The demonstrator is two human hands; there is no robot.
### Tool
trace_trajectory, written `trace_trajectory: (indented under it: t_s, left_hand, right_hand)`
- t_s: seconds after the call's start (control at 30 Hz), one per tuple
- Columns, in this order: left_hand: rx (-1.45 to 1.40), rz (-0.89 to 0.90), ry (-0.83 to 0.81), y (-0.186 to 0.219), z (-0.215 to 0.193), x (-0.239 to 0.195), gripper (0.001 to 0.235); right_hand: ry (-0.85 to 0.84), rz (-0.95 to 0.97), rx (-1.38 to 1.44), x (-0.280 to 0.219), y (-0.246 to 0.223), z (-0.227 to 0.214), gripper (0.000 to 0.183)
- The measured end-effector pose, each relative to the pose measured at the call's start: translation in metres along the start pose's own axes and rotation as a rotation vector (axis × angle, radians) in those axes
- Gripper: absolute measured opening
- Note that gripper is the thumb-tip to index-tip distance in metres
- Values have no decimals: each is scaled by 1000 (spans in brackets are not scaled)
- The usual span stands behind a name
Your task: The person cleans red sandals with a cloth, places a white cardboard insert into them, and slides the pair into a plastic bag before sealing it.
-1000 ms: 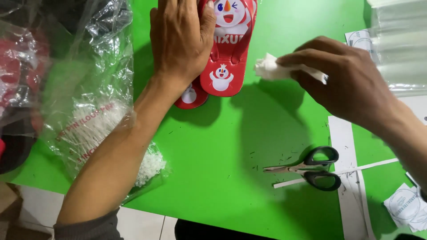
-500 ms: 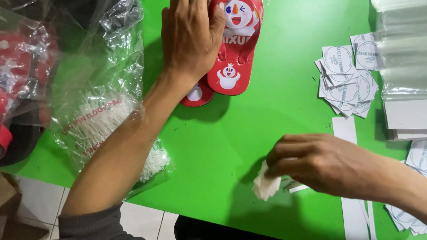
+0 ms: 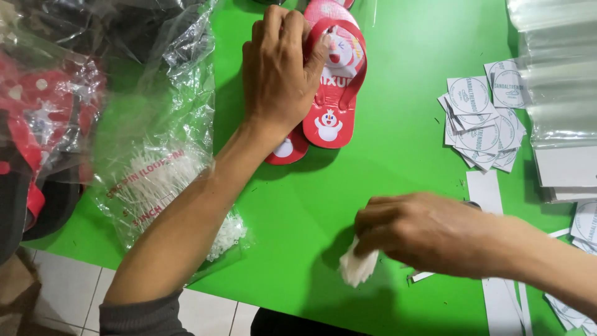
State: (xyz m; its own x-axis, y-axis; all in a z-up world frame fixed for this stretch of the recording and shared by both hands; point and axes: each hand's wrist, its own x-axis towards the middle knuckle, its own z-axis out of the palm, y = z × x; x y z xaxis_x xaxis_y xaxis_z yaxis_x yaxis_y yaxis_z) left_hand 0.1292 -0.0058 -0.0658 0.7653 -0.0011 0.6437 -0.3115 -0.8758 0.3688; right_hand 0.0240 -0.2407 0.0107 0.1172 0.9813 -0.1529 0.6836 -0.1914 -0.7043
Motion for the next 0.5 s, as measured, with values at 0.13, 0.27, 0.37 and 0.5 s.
trace_trajectory:
  t_s: [0.13, 0.27, 0.37, 0.5]
  left_hand:
    - [39, -24, -54, 20, -6, -5, 38]
    - [137, 41, -124, 33, -11, -9, 43]
    - [239, 88, -125, 37, -11, -10, 46]
    - [303, 93, -109, 37, -10, -10, 42]
  right_hand:
    - [305, 223, -210, -26, 41, -33, 32]
    - [611, 449, -366, -11, 59, -49, 43]
    - [615, 371, -347, 4, 61, -33, 42]
    - [254, 216, -213, -1, 34, -18, 26]
